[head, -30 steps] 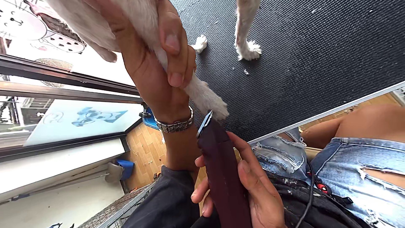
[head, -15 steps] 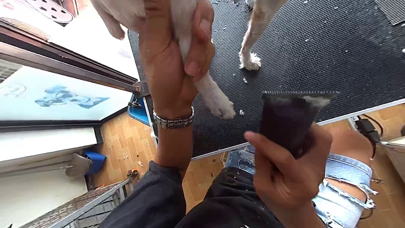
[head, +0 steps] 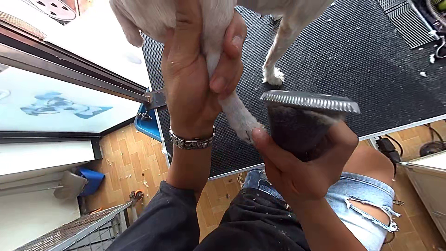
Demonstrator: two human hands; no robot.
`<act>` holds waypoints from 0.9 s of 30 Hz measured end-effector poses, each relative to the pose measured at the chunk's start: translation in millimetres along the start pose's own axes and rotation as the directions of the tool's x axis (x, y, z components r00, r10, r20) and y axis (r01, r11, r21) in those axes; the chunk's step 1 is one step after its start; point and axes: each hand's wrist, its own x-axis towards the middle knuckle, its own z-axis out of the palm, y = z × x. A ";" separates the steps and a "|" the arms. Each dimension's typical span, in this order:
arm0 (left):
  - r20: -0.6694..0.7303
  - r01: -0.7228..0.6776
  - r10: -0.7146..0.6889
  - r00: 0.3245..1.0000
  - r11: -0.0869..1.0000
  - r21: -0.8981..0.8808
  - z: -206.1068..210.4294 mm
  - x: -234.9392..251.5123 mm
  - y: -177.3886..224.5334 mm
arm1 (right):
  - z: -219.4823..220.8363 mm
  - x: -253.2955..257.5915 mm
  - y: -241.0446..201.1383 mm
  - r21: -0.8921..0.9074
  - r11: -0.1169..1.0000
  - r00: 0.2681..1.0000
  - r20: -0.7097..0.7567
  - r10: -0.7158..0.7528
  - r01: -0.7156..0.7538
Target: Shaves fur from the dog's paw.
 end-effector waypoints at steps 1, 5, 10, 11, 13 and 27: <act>0.002 0.004 -0.004 1.000 1.000 -0.001 0.4 -0.3 -0.1 | -1.1 -0.3 -0.3 0.009 1.000 1.000 0.000 -0.004 0.004; 0.012 0.013 -0.013 1.000 1.000 0.005 0.5 -0.4 0.3 | -4.1 0.5 -0.8 0.001 1.000 1.000 -0.005 -0.009 0.009; 0.000 0.010 -0.010 1.000 1.000 -0.002 1.2 -0.5 -1.7 | 1.3 3.7 -5.7 -0.083 0.995 0.999 -0.002 0.053 -0.053; -0.002 0.010 -0.010 1.000 1.000 -0.004 1.9 -1.0 -2.5 | 3.9 5.4 -6.8 -0.098 0.993 0.998 -0.003 0.070 -0.069; -0.005 0.005 -0.005 1.000 1.000 0.014 2.9 -1.5 -3.8 | 9.2 10.2 -7.3 -0.098 0.991 0.996 -0.022 0.087 -0.089; 0.038 0.021 -0.026 0.999 0.992 0.123 -11.3 1.9 3.7 | -101.3 2.3 -37.4 -0.006 0.819 0.640 0.621 0.452 -0.574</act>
